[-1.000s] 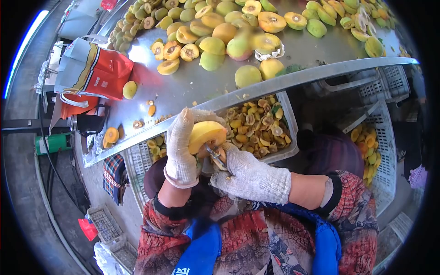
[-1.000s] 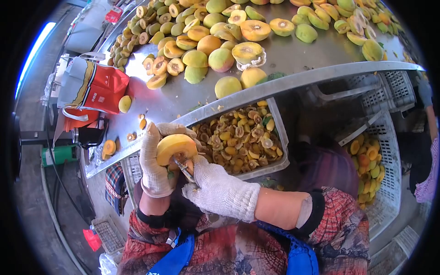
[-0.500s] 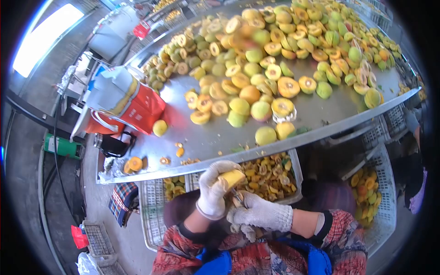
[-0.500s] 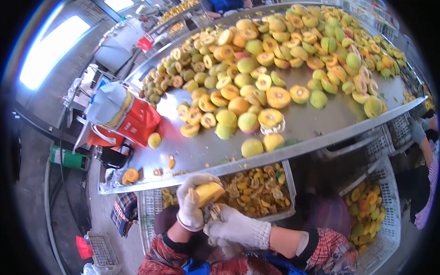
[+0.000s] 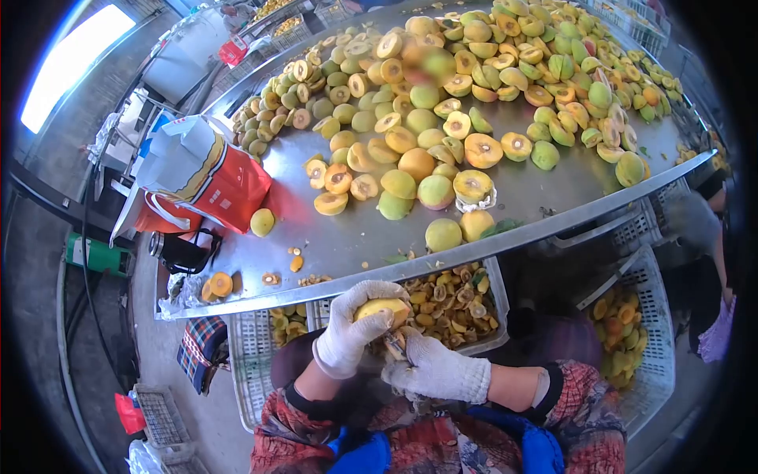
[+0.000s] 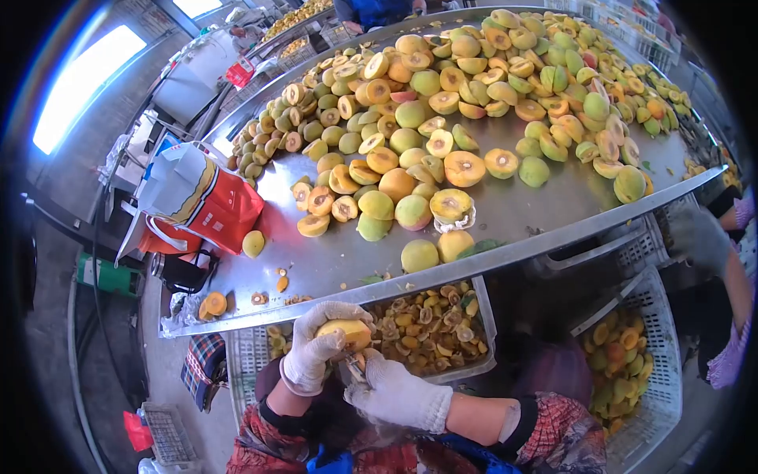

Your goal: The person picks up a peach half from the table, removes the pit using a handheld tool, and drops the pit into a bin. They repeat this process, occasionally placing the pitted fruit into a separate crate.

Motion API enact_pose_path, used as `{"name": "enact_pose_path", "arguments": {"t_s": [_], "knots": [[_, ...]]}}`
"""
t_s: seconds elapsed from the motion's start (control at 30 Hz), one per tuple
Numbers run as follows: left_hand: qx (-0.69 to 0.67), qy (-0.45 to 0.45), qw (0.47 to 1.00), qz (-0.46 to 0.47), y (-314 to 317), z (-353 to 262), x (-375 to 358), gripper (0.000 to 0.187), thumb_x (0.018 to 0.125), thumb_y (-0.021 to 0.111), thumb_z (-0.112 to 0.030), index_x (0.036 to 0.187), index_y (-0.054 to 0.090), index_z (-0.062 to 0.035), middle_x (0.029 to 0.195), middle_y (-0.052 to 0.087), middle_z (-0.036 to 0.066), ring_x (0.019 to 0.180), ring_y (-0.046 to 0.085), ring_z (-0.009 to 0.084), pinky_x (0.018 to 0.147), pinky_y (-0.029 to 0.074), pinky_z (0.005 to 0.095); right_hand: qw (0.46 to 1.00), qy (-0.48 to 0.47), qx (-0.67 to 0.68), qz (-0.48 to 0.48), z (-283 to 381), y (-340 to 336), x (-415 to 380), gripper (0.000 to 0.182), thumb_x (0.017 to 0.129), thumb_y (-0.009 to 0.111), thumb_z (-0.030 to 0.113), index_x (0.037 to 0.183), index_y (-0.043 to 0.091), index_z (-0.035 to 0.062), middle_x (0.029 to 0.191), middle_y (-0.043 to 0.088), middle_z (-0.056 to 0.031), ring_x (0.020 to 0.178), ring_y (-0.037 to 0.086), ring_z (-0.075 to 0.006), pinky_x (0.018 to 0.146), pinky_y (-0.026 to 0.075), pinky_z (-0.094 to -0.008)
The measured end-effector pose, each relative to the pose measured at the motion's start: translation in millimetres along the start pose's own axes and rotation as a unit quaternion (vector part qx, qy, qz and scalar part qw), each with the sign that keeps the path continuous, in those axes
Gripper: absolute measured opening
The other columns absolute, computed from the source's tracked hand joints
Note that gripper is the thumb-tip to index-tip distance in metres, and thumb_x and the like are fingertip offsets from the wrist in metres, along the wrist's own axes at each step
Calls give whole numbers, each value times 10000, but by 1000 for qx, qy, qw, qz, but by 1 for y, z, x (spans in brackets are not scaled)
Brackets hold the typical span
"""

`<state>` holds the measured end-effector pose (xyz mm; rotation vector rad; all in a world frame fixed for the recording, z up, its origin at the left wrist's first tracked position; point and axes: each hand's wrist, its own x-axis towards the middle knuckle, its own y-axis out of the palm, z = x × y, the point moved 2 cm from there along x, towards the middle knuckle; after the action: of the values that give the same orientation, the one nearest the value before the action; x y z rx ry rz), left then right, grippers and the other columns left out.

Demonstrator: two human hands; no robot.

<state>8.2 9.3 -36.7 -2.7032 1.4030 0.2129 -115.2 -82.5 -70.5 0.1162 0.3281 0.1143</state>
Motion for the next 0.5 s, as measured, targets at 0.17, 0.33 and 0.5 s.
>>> {"name": "enact_pose_path", "arguments": {"t_s": [0.17,0.33,0.5], "knots": [[-20,-58,994,86,-8,-4,7,530,780,703,-381,1108,610,24,1033,647,109,964,607,183,862,478,301,952,88,260,137,30,-7,-17,161,868,576,142,975,489,59,789,555,-29,690,568,-103,609,482,-251],[73,-68,982,160,-8,-15,23,429,740,664,-279,1036,645,30,994,649,100,910,619,173,834,490,296,981,53,176,56,10,2,-10,167,862,578,140,969,486,50,744,576,-62,529,576,-137,465,476,-266],[67,-80,977,184,-6,-15,29,427,720,656,-288,1014,658,22,971,650,104,918,607,184,844,480,312,935,106,298,160,23,-8,-17,155,867,575,122,960,488,35,739,583,-77,438,580,-152,368,460,-244]]}}
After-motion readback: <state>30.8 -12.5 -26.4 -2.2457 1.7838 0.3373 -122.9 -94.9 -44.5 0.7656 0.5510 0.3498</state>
